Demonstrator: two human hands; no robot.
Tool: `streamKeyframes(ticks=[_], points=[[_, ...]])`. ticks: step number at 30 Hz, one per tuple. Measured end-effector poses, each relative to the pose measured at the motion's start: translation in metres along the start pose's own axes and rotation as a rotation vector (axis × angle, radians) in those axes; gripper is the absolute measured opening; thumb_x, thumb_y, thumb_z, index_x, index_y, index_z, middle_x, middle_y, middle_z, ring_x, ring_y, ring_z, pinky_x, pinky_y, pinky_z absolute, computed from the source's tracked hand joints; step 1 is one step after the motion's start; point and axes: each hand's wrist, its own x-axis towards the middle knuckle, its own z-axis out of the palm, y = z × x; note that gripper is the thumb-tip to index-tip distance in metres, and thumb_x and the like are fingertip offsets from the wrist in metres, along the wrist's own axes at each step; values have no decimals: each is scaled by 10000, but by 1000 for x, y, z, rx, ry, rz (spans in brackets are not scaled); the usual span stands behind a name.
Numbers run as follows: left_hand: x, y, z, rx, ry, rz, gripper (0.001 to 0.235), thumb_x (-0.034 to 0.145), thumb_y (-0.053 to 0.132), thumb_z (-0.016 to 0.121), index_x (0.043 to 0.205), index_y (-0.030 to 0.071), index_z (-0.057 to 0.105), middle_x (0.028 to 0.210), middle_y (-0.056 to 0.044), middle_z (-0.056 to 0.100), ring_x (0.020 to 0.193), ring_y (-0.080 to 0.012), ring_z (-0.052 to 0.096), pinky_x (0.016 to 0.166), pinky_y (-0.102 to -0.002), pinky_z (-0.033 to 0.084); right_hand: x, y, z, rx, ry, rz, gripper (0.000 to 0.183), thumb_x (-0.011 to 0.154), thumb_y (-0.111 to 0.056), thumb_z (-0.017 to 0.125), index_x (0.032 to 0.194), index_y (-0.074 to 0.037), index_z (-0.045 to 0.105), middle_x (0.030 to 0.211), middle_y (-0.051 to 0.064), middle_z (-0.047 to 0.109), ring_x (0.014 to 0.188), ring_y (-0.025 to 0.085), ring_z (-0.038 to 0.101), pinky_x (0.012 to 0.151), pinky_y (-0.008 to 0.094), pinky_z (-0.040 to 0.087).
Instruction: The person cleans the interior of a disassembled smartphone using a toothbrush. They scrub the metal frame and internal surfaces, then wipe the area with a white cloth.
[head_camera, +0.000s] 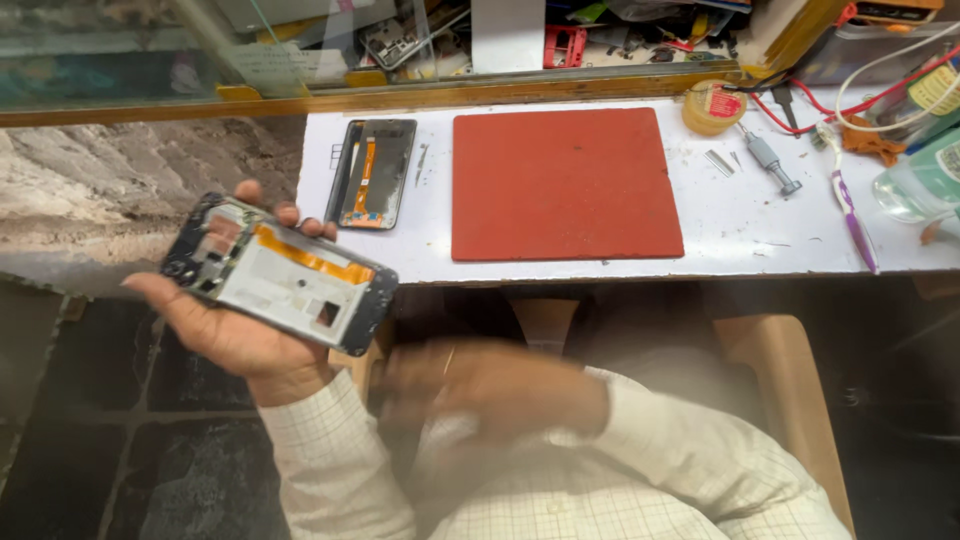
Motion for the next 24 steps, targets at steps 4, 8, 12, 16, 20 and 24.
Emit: streamKeyframes(ticks=[4,8,12,16,20,24], points=[[-9,32,-10,-9,24,13,870,967,764,469,1265,-48,560,1034,-195,614,923,-296,624,890,-475,540,-8,73,-63,-380,235,613,690,942,-449,613,1466,-22,479,1531,216,424,1422,354,409,1138,510,338],[-1,18,4,63,40,63,850,957,771,511,1228,-32,560,1039,-177,630,907,-287,650,878,-478,585,18,60,-46,-473,137,628,612,924,-364,658,1428,-40,536,1485,181,502,1378,320,483,1121,462,394],[11,-32,18,89,-13,-60,868,938,777,494,1203,-44,588,919,-163,640,837,-257,653,820,-401,590,18,-37,7,108,-211,21,543,907,-279,702,1391,-57,593,1439,147,581,1334,287,558,1105,413,450],[29,-77,25,-9,-187,-243,952,955,824,442,1272,-60,600,937,-159,667,831,-268,668,817,-396,588,1,-49,-34,512,-273,-39,488,889,-194,746,1353,-75,650,1393,113,659,1290,253,633,1088,364,506],[35,-129,32,46,-144,-348,1038,899,868,380,1366,-36,581,1037,-184,661,963,-315,679,939,-506,567,-16,-41,-68,394,465,585,537,854,-250,800,1334,-77,630,1343,107,636,1259,261,648,1038,390,549],[54,-193,37,-207,-173,-521,1043,939,847,267,1404,-45,545,1190,-237,667,1103,-342,666,1011,-476,556,-17,-25,-64,65,648,480,754,771,-227,885,1419,-40,547,1475,207,434,1402,381,464,1120,476,446]])
